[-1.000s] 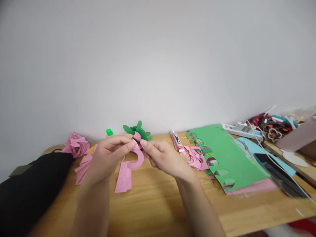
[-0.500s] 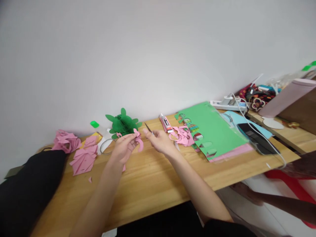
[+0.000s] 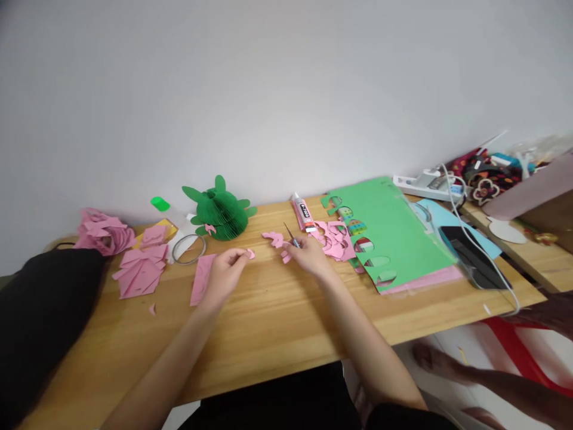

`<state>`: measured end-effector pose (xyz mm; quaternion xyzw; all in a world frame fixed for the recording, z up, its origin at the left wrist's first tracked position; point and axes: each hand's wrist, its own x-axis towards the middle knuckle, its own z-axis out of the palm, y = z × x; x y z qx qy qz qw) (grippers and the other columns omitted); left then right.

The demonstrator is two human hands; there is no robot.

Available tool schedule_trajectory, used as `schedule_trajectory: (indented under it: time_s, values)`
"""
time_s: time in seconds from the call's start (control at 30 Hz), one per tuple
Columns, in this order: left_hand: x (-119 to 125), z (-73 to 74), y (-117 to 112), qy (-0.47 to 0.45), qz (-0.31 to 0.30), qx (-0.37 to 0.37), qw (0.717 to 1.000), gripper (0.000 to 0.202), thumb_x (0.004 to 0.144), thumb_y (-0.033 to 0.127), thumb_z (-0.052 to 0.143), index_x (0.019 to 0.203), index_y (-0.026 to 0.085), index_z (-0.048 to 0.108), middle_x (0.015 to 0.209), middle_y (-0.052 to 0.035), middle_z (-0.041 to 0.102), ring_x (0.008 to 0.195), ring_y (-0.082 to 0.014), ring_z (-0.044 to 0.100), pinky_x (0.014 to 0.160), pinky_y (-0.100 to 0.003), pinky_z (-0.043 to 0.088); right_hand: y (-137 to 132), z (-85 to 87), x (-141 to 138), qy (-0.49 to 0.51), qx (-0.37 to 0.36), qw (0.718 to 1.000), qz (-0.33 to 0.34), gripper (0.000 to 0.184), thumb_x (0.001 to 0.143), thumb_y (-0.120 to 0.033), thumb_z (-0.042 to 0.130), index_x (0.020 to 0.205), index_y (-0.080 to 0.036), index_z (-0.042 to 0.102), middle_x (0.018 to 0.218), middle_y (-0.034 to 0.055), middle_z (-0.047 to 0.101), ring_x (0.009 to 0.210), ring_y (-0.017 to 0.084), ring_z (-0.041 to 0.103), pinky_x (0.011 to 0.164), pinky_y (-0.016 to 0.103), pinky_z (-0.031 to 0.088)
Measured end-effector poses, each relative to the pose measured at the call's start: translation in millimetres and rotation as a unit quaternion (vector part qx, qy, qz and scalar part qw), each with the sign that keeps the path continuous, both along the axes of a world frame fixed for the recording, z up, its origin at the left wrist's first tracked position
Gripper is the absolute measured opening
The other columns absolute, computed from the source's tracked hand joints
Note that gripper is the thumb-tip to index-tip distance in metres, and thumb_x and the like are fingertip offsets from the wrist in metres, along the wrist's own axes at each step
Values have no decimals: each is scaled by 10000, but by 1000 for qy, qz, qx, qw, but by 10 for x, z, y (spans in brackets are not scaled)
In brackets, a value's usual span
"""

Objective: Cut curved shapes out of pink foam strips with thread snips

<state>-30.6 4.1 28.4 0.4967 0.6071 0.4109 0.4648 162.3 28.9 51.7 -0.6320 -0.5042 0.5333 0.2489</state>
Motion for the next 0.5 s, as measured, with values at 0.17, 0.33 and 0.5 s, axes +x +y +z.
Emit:
schedule_trajectory:
  time_s: [0.17, 0.33, 0.5]
  values:
    - [119, -4, 72, 133, -47, 87, 986, 165, 930, 265, 597, 1028, 142, 648, 1110, -86, 667, 1067, -237, 627, 953, -479, 501, 321, -73, -49, -21, -53, 998, 41, 294, 957, -320, 613, 1201, -156, 621, 1186, 95, 651, 968, 230, 667, 807, 420, 577]
    - [266, -41, 85, 225, -89, 136, 961, 184, 902, 77, 464, 840, 184, 599, 1116, -136, 696, 1125, -295, 610, 1006, -522, 429, 396, -174, -90, -23, -104, 992, 63, 297, 962, -323, 606, 1207, -155, 614, 1185, 99, 651, 974, 231, 667, 817, 428, 576]
    - [290, -112, 119, 279, -117, 165, 939, 209, 918, 76, 415, 868, 179, 589, 1271, -169, 662, 1203, -319, 598, 1006, -539, 441, 391, -185, -85, -28, -119, 990, 63, 265, 970, -332, 595, 1153, -144, 629, 1080, 79, 675, 868, 197, 678, 740, 377, 586]
